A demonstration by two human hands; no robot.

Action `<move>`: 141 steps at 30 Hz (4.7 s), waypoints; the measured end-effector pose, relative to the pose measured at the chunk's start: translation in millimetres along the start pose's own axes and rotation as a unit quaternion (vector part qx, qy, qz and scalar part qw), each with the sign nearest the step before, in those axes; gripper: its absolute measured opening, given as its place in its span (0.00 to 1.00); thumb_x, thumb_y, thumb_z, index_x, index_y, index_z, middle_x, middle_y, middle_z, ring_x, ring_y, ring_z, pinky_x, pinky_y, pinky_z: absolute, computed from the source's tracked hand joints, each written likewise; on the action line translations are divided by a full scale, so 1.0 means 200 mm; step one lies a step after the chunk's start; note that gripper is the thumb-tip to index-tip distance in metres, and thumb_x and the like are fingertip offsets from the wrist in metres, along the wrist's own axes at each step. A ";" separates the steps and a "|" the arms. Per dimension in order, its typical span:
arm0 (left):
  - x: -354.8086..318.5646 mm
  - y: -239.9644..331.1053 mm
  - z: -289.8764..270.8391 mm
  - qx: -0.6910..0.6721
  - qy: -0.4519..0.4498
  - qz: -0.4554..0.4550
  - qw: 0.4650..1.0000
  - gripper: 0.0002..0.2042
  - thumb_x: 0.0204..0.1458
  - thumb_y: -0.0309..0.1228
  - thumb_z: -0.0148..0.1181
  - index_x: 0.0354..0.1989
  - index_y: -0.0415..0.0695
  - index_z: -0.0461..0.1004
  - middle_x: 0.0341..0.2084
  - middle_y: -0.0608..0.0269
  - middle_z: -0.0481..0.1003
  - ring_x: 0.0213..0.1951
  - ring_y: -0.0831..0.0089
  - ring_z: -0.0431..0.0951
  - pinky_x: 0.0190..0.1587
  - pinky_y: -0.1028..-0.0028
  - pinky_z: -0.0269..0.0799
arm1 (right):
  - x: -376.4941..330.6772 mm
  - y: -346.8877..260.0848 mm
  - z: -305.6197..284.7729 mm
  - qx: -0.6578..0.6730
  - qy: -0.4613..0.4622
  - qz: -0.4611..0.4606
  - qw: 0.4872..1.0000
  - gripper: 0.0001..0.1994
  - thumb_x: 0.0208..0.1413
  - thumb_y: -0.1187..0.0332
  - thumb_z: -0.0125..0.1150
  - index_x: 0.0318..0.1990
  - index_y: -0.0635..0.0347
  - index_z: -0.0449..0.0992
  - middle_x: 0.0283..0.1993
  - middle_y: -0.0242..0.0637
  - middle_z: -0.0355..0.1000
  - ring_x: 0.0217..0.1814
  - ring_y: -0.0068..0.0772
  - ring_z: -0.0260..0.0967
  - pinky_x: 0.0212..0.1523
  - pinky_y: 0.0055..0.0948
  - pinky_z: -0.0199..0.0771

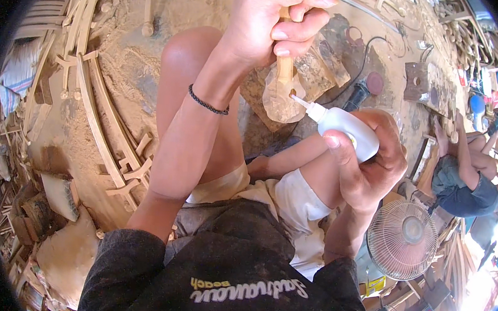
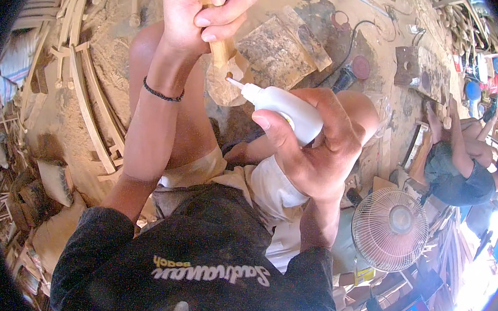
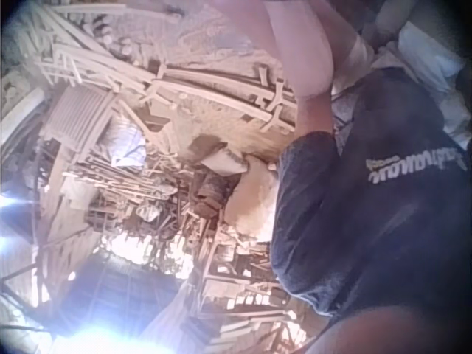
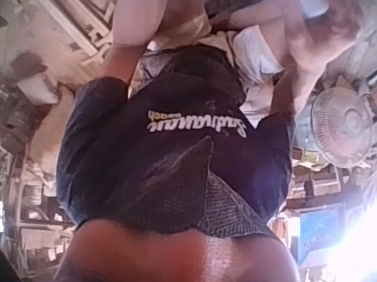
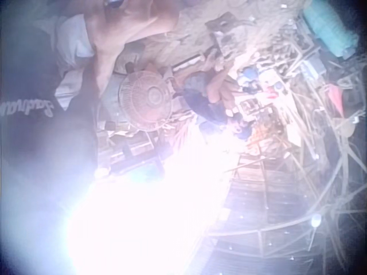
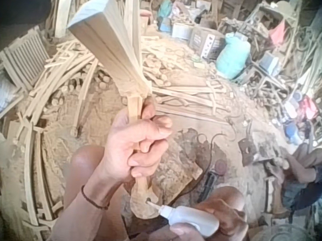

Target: The person applies glue to wooden components of a cross, assembles the pieces, and uses a power sander to shape and smooth the wood.

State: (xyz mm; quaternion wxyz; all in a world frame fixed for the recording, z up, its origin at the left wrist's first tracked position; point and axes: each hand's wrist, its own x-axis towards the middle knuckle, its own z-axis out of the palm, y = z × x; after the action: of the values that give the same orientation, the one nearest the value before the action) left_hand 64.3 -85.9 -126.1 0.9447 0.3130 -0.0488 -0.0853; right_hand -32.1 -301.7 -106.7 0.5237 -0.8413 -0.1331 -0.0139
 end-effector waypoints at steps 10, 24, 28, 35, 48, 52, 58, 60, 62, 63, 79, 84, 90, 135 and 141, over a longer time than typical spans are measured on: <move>0.01 -0.01 -0.02 0.023 0.003 0.002 1.000 0.10 0.57 0.18 0.53 0.32 0.50 0.64 0.16 0.69 0.62 0.08 0.81 0.55 0.06 0.77 0.47 | -0.02 0.03 -0.03 -0.011 -0.017 -0.035 0.999 0.16 0.48 0.70 0.80 0.40 0.70 0.82 0.38 0.39 0.78 0.39 0.30 0.74 0.44 0.27 0.71; 0.02 -0.03 -0.03 0.050 0.040 0.002 0.998 0.13 0.58 0.24 0.56 0.22 0.48 0.63 0.13 0.73 0.59 0.08 0.84 0.54 0.08 0.79 0.49 | -0.03 0.05 -0.04 -0.006 -0.002 -0.069 0.998 0.14 0.48 0.69 0.82 0.39 0.65 0.84 0.31 0.36 0.83 0.31 0.23 0.80 0.31 0.22 0.75; 0.05 -0.05 -0.07 0.040 0.017 -0.016 0.999 0.14 0.60 0.25 0.55 0.21 0.50 0.62 0.12 0.74 0.58 0.08 0.84 0.53 0.09 0.80 0.48 | -0.06 0.08 -0.05 0.019 0.024 -0.076 0.997 0.15 0.48 0.69 0.83 0.39 0.65 0.84 0.31 0.36 0.83 0.31 0.23 0.79 0.31 0.22 0.75; 0.06 -0.06 -0.10 0.006 0.030 -0.005 1.000 0.17 0.61 0.25 0.53 0.19 0.52 0.59 0.09 0.77 0.54 0.08 0.85 0.49 0.09 0.81 0.45 | -0.08 0.08 -0.05 0.040 0.016 -0.066 0.997 0.15 0.49 0.69 0.82 0.40 0.67 0.83 0.33 0.38 0.82 0.34 0.24 0.78 0.36 0.22 0.75; 0.07 -0.09 -0.13 -0.041 0.032 -0.042 0.998 0.18 0.62 0.26 0.53 0.18 0.53 0.60 0.09 0.79 0.55 0.08 0.86 0.50 0.09 0.83 0.46 | -0.07 0.10 -0.06 0.049 0.027 -0.102 0.993 0.13 0.49 0.69 0.82 0.39 0.65 0.84 0.32 0.37 0.83 0.32 0.24 0.79 0.33 0.23 0.75; 0.08 -0.09 -0.16 -0.036 0.004 -0.041 0.999 0.19 0.63 0.26 0.52 0.18 0.53 0.60 0.09 0.79 0.55 0.08 0.86 0.50 0.09 0.82 0.46 | -0.09 0.10 -0.07 0.050 0.016 -0.057 0.997 0.13 0.49 0.70 0.81 0.39 0.66 0.84 0.33 0.37 0.84 0.32 0.23 0.79 0.33 0.22 0.75; 0.09 -0.08 -0.16 -0.046 -0.004 -0.059 0.997 0.20 0.65 0.28 0.50 0.17 0.54 0.60 0.08 0.80 0.56 0.07 0.86 0.52 0.09 0.81 0.46 | -0.10 0.13 -0.08 0.065 0.002 -0.068 0.996 0.13 0.50 0.72 0.80 0.40 0.66 0.84 0.33 0.36 0.83 0.32 0.22 0.78 0.33 0.21 0.74; 0.09 -0.08 -0.17 -0.057 -0.019 -0.067 0.996 0.20 0.66 0.28 0.49 0.18 0.54 0.60 0.08 0.80 0.56 0.07 0.86 0.53 0.09 0.81 0.46 | -0.10 0.15 -0.07 0.080 0.011 -0.068 0.994 0.12 0.50 0.72 0.80 0.41 0.66 0.84 0.34 0.36 0.83 0.33 0.22 0.78 0.33 0.20 0.73; 0.09 -0.07 -0.16 -0.055 -0.021 -0.071 0.996 0.19 0.66 0.28 0.48 0.18 0.54 0.60 0.08 0.80 0.56 0.07 0.86 0.53 0.09 0.81 0.47 | -0.11 0.17 -0.06 0.099 0.015 -0.057 0.993 0.12 0.51 0.73 0.79 0.42 0.67 0.84 0.35 0.36 0.82 0.34 0.21 0.78 0.34 0.20 0.73; 0.10 -0.07 -0.18 -0.067 -0.043 -0.071 0.994 0.19 0.66 0.27 0.48 0.19 0.53 0.61 0.08 0.80 0.55 0.07 0.85 0.53 0.09 0.81 0.48 | -0.11 0.18 -0.06 0.110 0.017 -0.052 0.992 0.12 0.51 0.74 0.78 0.42 0.67 0.83 0.36 0.36 0.82 0.35 0.21 0.78 0.35 0.20 0.73; 0.12 -0.07 -0.22 -0.340 -0.052 -0.145 0.928 0.14 0.68 0.24 0.43 0.26 0.44 0.62 0.10 0.74 0.58 0.10 0.81 0.60 0.16 0.81 0.63 | -0.13 0.27 -0.05 0.250 0.025 -0.007 0.968 0.12 0.62 0.72 0.70 0.49 0.69 0.78 0.37 0.36 0.79 0.33 0.22 0.74 0.33 0.19 0.71; 0.12 -0.06 -0.19 -0.457 -0.025 -0.157 0.875 0.16 0.68 0.23 0.45 0.23 0.46 0.61 0.10 0.73 0.59 0.12 0.82 0.60 0.17 0.83 0.64 | -0.14 0.34 -0.02 0.363 0.082 0.045 0.927 0.12 0.66 0.74 0.63 0.54 0.67 0.75 0.36 0.37 0.78 0.27 0.21 0.71 0.26 0.20 0.68; 0.14 -0.05 -0.28 -0.490 -0.014 -0.171 0.855 0.17 0.67 0.22 0.46 0.21 0.48 0.58 0.10 0.74 0.59 0.12 0.83 0.60 0.19 0.85 0.64 | -0.17 0.57 -0.04 0.240 0.176 0.137 0.945 0.11 0.63 0.72 0.69 0.51 0.63 0.80 0.46 0.32 0.80 0.43 0.21 0.74 0.37 0.22 0.73; -0.74 0.40 0.22 0.244 0.232 0.069 0.939 0.34 0.68 0.52 0.43 0.71 0.36 0.60 0.52 0.35 0.76 0.54 0.50 0.78 0.59 0.51 0.74 | -0.35 2.77 -0.82 -0.640 -0.050 0.328 0.693 0.11 0.63 0.62 0.60 0.40 0.56 0.86 0.41 0.40 0.85 0.41 0.37 0.85 0.41 0.39 0.85; -0.67 0.40 0.26 0.257 0.062 0.182 0.947 0.36 0.52 0.36 0.61 0.69 0.30 0.62 0.54 0.45 0.75 0.53 0.53 0.77 0.59 0.59 0.69 | -0.33 2.85 -0.80 -0.599 -0.006 0.407 0.690 0.10 0.63 0.63 0.61 0.41 0.57 0.86 0.41 0.41 0.85 0.41 0.36 0.85 0.42 0.39 0.85</move>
State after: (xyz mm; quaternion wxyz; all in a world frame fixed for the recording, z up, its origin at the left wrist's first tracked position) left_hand -64.2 -26.9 -41.2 0.8329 0.5355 -0.0661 0.1229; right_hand 59.2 -694.9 -545.4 -0.1380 -0.9482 0.2554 0.1289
